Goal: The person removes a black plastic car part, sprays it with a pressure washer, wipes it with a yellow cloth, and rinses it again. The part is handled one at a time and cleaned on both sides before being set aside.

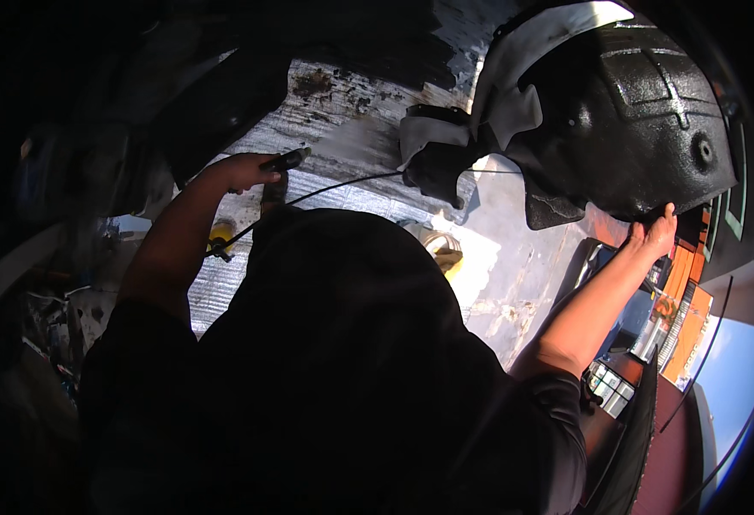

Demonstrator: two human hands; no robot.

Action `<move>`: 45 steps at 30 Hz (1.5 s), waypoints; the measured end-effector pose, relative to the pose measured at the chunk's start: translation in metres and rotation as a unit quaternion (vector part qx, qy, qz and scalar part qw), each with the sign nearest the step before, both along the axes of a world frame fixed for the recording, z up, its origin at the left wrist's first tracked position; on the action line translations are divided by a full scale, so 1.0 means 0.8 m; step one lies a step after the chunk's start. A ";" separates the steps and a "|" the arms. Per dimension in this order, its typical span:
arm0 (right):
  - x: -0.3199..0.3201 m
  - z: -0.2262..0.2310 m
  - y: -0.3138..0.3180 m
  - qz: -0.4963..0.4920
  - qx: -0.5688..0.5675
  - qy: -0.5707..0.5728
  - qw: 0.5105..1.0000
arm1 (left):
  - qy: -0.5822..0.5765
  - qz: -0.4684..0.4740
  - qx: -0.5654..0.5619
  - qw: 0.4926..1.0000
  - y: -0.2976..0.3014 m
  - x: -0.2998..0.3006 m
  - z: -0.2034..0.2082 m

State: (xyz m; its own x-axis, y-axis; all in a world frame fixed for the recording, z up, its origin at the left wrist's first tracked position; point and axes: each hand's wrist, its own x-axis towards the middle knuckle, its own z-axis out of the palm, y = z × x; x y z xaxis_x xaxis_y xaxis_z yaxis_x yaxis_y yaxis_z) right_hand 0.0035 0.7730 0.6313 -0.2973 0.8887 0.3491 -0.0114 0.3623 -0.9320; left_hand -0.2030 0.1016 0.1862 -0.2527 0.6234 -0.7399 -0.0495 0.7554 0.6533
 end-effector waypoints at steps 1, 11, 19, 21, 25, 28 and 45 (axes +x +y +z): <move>0.003 -0.001 0.006 -0.015 -0.006 0.004 1.000 | 0.105 -0.021 0.009 0.994 -0.006 0.004 -0.008; 0.014 -0.028 -0.021 -0.049 -0.055 -0.013 0.997 | 0.370 0.042 -0.174 0.912 -0.103 -0.042 -0.053; 0.031 -0.043 -0.073 -0.037 -0.099 0.006 0.994 | 0.347 0.096 -0.210 0.909 -0.093 -0.137 -0.069; 0.032 -0.056 -0.095 0.030 -0.113 0.039 0.992 | 0.330 0.170 -0.264 0.890 -0.062 -0.149 -0.077; 0.027 -0.080 -0.149 0.035 -0.137 0.066 0.988 | 0.337 0.172 -0.160 0.912 0.028 -0.161 -0.063; 0.009 -0.090 -0.182 0.109 -0.099 0.107 0.983 | 0.303 0.090 0.008 0.949 0.121 -0.150 -0.016; -0.074 0.235 -0.052 0.229 0.318 0.119 0.912 | 0.403 0.087 0.308 0.858 0.351 -0.022 0.158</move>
